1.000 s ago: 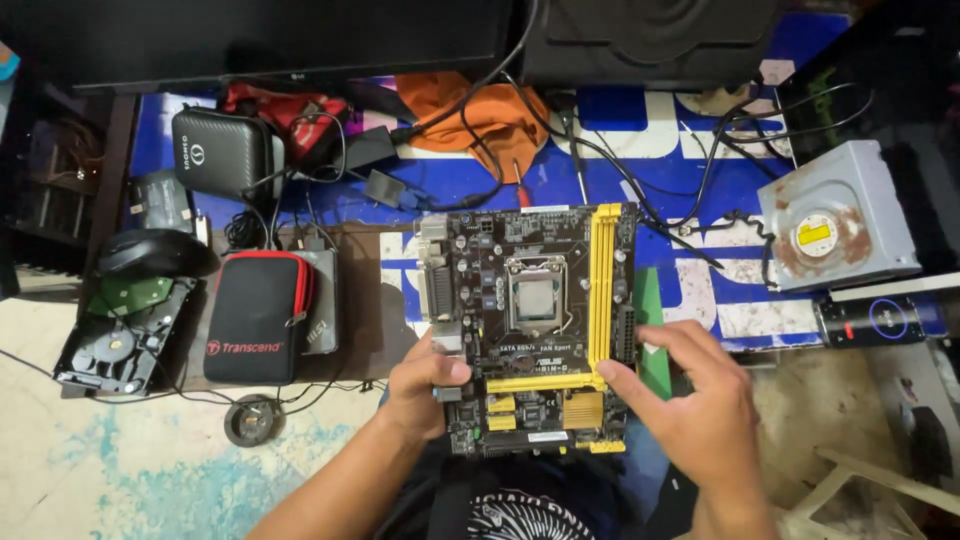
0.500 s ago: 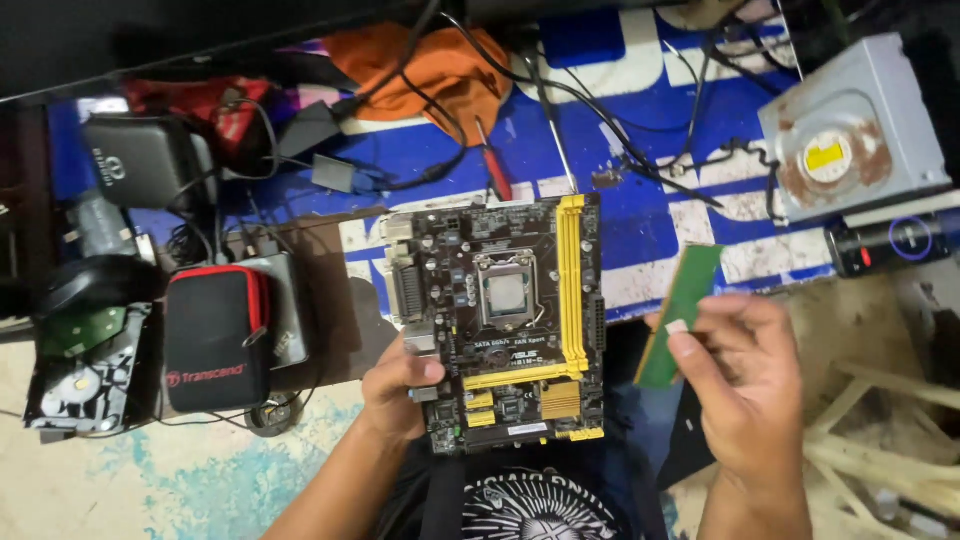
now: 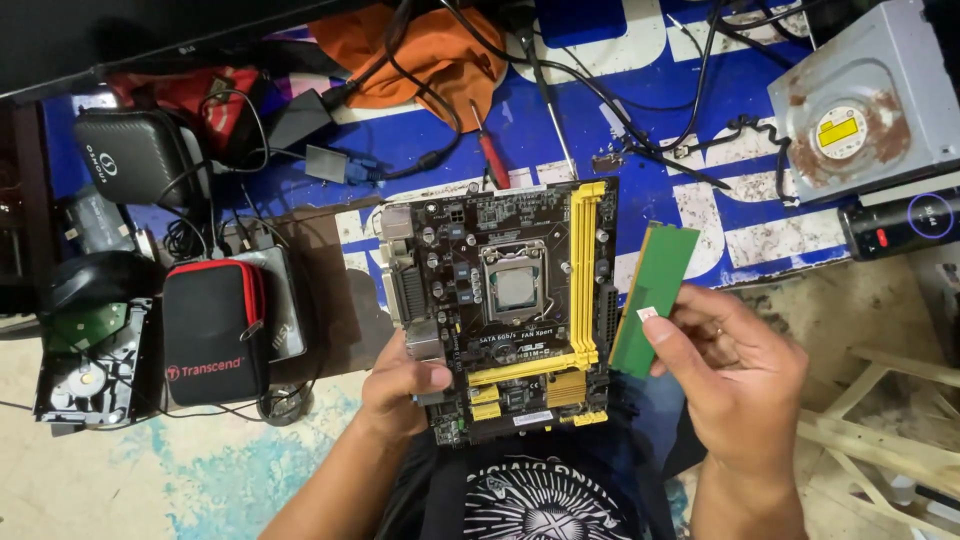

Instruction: The person cleans a computer motherboard and a CD drive using a brush. They remove a RAM stick and a CPU fan, clean the components, and then reattach the fan and RAM stick to the motherboard.

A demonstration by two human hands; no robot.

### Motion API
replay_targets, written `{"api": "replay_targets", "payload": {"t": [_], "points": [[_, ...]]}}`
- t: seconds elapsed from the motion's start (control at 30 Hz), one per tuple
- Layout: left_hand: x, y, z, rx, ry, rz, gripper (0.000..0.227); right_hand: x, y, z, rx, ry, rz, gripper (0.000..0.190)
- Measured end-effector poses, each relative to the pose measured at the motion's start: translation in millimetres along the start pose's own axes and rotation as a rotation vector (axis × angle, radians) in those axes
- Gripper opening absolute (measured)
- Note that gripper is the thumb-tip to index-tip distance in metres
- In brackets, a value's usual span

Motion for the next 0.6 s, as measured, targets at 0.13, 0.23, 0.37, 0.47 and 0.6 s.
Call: {"api": "replay_targets", "payload": {"t": [0.13,0.23,0.37,0.47,0.6], "points": [[0,-6,-11,0.091,-0.024,0.039,0.022,-1,18,-7,-0.083,-0.036,0.102,0.034],[-5,-2,-6,0.016,0.001,0.013,0.033,0,24,-10,-0.123,-0.02,0.149,0.033],[-5,-5,-15,-0.03,0.05,0.007,0.044,-1,20,-6,-0.148,-0.032,0.179,0.033],[-5,-7,-17,-0.006,0.08,0.009,0.032,-6,13,6,-0.161,-0.077,0.442,0.013],[-4,-9,-16,0.007,0.055,0.021,0.022,-14,1,19,-0.003,-0.135,0.372,0.021]]}}
Point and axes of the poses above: each hand's wrist, its own x-axis towards the middle knuckle, its own z-axis out of the back of the hand, y = z × x, the point moved 3 cm from there along x, towards the middle knuckle, and after that the axes turned 7 degrees about -x, right-handed, at the moved point
